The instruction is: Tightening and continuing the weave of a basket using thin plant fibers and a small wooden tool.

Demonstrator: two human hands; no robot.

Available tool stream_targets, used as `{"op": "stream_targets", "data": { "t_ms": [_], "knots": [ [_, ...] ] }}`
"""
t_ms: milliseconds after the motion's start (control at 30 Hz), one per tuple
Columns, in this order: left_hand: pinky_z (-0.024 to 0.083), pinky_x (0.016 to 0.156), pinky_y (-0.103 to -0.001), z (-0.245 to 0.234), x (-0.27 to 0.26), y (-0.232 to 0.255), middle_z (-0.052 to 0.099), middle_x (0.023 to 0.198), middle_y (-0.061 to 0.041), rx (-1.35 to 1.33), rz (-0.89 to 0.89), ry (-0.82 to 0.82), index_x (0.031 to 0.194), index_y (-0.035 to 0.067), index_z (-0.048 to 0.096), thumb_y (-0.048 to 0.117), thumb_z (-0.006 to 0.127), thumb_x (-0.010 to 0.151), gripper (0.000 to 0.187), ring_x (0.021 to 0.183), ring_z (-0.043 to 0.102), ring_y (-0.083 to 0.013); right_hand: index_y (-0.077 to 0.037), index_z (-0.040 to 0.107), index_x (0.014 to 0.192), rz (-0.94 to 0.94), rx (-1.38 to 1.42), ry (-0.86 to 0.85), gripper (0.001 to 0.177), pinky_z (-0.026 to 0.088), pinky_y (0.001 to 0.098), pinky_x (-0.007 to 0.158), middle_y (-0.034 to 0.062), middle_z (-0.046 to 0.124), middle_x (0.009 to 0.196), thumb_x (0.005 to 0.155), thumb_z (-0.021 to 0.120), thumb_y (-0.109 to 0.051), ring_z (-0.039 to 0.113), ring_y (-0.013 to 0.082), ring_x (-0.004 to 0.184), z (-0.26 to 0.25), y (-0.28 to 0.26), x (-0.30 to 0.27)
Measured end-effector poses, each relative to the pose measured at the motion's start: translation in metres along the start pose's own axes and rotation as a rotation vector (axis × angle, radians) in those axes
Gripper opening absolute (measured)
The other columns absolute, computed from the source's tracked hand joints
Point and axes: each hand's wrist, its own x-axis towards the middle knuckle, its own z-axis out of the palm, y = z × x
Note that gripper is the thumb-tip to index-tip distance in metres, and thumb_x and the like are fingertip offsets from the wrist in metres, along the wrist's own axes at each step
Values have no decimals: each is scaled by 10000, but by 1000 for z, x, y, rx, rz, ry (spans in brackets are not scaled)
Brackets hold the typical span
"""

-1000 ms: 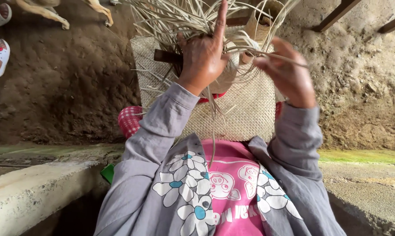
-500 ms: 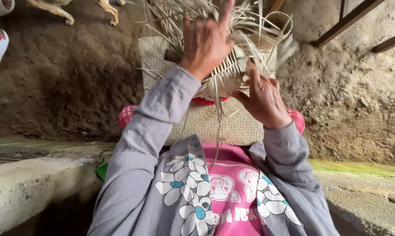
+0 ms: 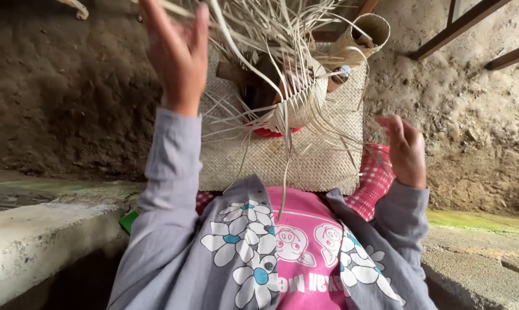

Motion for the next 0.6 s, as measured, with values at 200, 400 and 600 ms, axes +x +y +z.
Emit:
{"op": "stream_targets", "data": {
  "t_ms": [200, 400, 600],
  "knots": [
    [425, 454, -169, -43, -60, 61, 705, 1378, -116, -55, 182, -126, 1649, 144, 125, 360, 559, 1185, 671, 492, 492, -19, 104, 624, 1274, -356, 105, 24, 241, 603, 379, 974, 276, 672, 1267, 1084, 548, -25, 686, 350, 1145, 60, -27, 41],
    [551, 558, -291, -34, -100, 40, 722, 722, 41, -316, 354, -193, 1095, 81, 766, 217, 768, 926, 217, 546, 668, -155, 42, 742, 1103, -772, 106, 396, 163, 578, 487, 950, 209, 687, 1094, 973, 673, 113, 670, 385, 1077, 123, -60, 53],
    [556, 725, -399, -17, -69, 74, 586, 855, -36, -426, 251, -471, 919, 97, 655, 365, 739, 970, 285, 749, 667, -281, 5, 768, 1073, -962, 44, 473, 120, 573, 507, 910, 169, 692, 1064, 972, 711, -27, 666, 388, 1023, 154, -99, 46]
  ]
}}
